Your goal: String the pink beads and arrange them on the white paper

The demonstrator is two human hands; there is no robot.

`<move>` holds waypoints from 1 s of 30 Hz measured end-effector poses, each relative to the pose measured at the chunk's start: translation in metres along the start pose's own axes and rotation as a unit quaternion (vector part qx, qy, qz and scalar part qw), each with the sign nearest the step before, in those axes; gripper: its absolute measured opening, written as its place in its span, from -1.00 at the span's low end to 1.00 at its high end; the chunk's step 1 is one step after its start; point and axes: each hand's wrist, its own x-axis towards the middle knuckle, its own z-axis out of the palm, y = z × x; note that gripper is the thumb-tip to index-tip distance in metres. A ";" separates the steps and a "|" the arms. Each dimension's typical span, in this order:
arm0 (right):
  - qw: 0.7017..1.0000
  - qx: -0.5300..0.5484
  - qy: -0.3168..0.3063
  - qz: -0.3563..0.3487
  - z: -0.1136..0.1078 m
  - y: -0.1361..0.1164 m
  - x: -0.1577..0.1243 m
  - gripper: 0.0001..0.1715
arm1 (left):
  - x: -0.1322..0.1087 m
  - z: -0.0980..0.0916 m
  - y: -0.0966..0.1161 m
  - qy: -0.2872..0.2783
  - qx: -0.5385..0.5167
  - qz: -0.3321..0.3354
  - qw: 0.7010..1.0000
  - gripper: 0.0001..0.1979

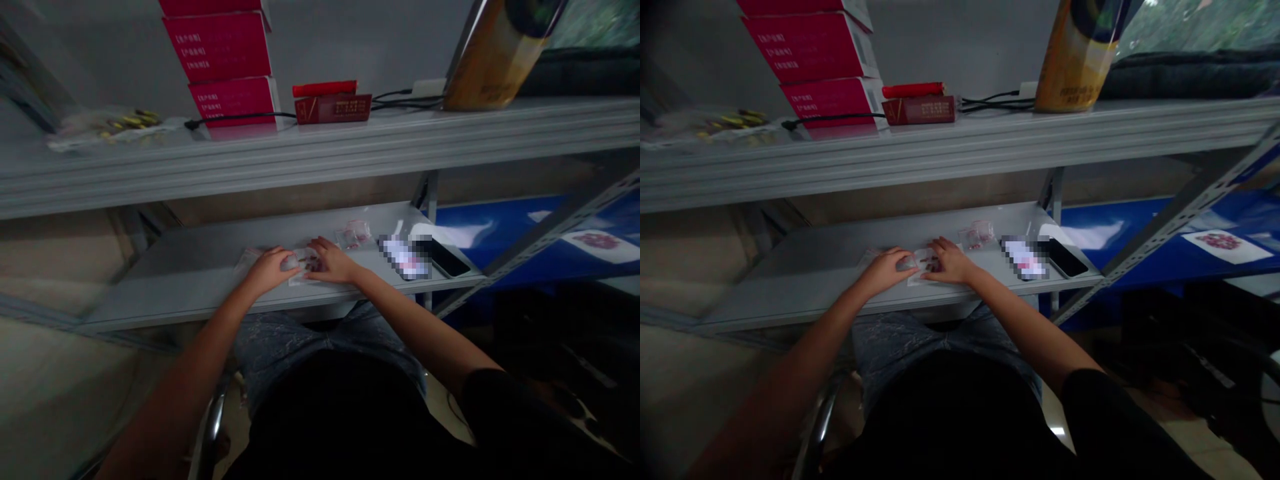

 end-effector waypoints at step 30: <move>0.990 -0.104 -0.072 0.057 0.027 0.002 0.005 0.12 | 0.051 -0.011 0.023 -0.158 0.279 0.112 0.940 -0.78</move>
